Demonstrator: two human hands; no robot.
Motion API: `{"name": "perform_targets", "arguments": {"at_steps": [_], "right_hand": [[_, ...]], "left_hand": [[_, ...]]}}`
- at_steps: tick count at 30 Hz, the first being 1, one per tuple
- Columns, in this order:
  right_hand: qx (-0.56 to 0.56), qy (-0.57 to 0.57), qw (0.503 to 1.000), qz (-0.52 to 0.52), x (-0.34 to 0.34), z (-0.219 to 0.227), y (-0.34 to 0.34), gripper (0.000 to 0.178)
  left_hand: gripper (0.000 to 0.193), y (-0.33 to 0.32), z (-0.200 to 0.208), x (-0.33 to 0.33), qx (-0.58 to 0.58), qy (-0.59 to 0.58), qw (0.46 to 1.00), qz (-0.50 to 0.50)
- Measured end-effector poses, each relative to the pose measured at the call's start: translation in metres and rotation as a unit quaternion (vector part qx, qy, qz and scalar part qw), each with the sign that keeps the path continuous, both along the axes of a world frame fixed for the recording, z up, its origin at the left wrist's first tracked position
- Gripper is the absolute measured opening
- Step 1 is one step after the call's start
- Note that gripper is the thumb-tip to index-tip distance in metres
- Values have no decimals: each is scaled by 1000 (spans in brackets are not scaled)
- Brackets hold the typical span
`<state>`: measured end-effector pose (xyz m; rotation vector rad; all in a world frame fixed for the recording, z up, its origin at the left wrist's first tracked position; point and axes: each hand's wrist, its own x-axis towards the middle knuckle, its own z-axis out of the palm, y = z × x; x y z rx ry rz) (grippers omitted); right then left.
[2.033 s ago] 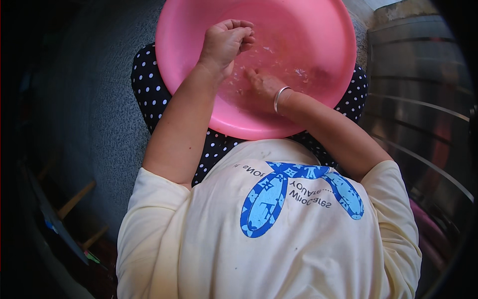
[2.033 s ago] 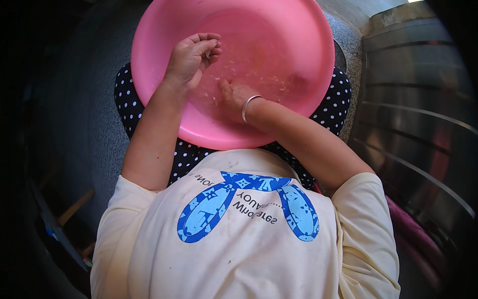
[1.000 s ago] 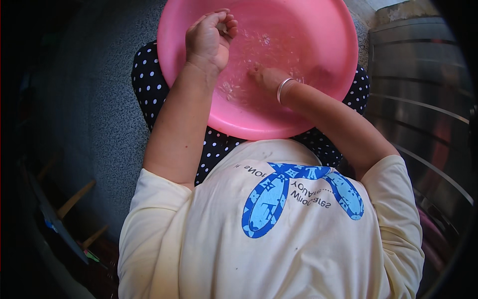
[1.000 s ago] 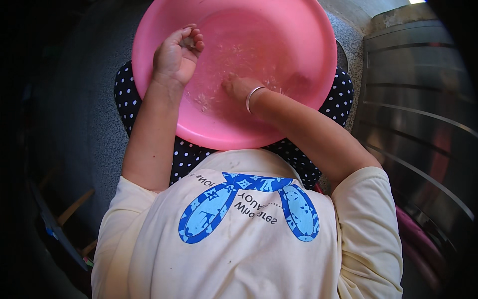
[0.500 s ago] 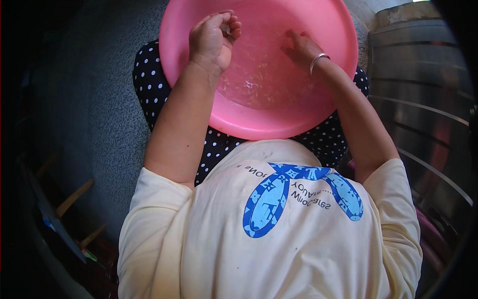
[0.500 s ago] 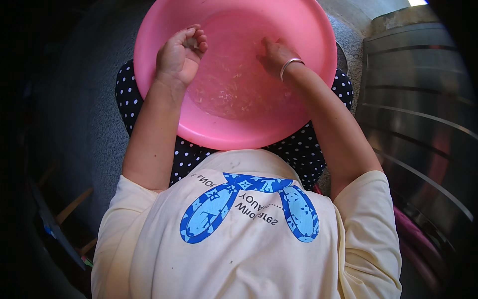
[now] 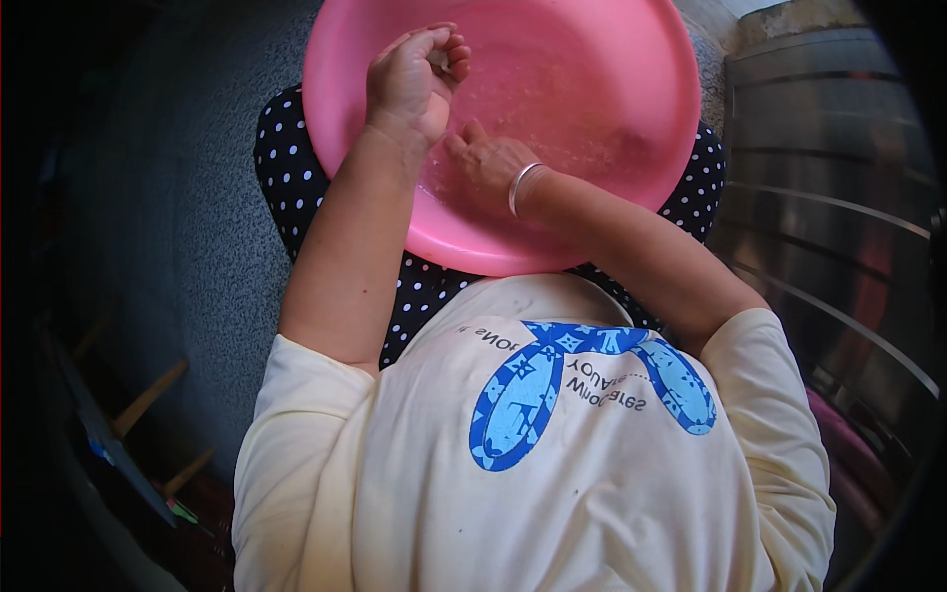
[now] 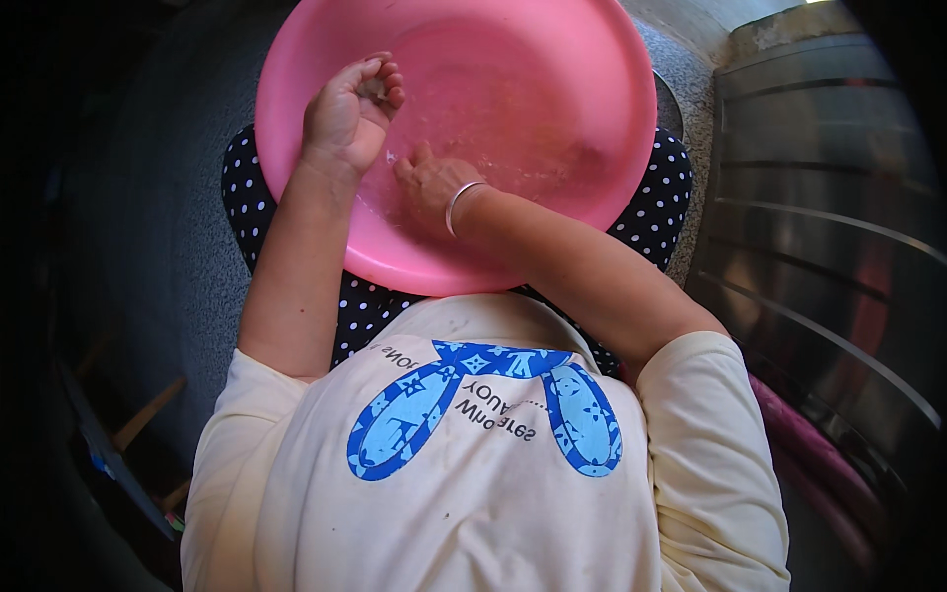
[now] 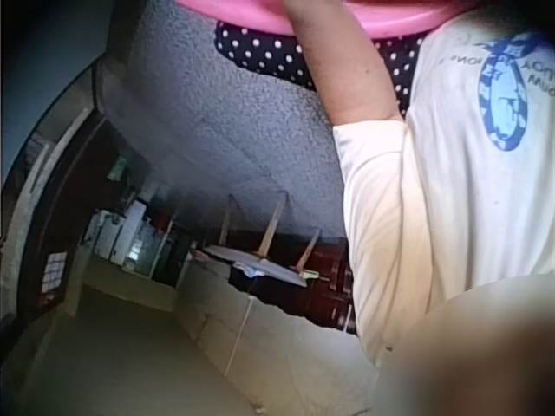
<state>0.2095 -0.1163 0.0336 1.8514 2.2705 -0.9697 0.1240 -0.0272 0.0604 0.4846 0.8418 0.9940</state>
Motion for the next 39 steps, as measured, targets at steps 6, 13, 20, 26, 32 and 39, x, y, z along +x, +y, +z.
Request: {"name": "perform_targets", "arguments": {"at_steps": [6, 13, 20, 26, 32, 39], "right_hand": [[-59, 75, 995, 5, -4, -15, -10, 22], [92, 127, 983, -96, 50, 11, 7, 17], [77, -35, 993, -87, 127, -31, 23, 16], [-4, -38, 999, -34, 76, -15, -2, 21], [-99, -48, 993, 46, 29, -6, -19, 21], [-66, 68, 995, 24, 14, -13, -24, 17]], "left_hand": [[11, 0, -2, 0, 1, 1, 1000, -7], [11, -2, 0, -2, -4, -1, 1000, -2], [11, -2, 0, 2, 1, 5, 1000, -5], [11, -3, -2, -3, -6, 8, 1000, 2], [11, -1, -2, 0, -4, -1, 1000, -15], [11, -2, -2, -2, -10, -2, 1000, -9]]}}
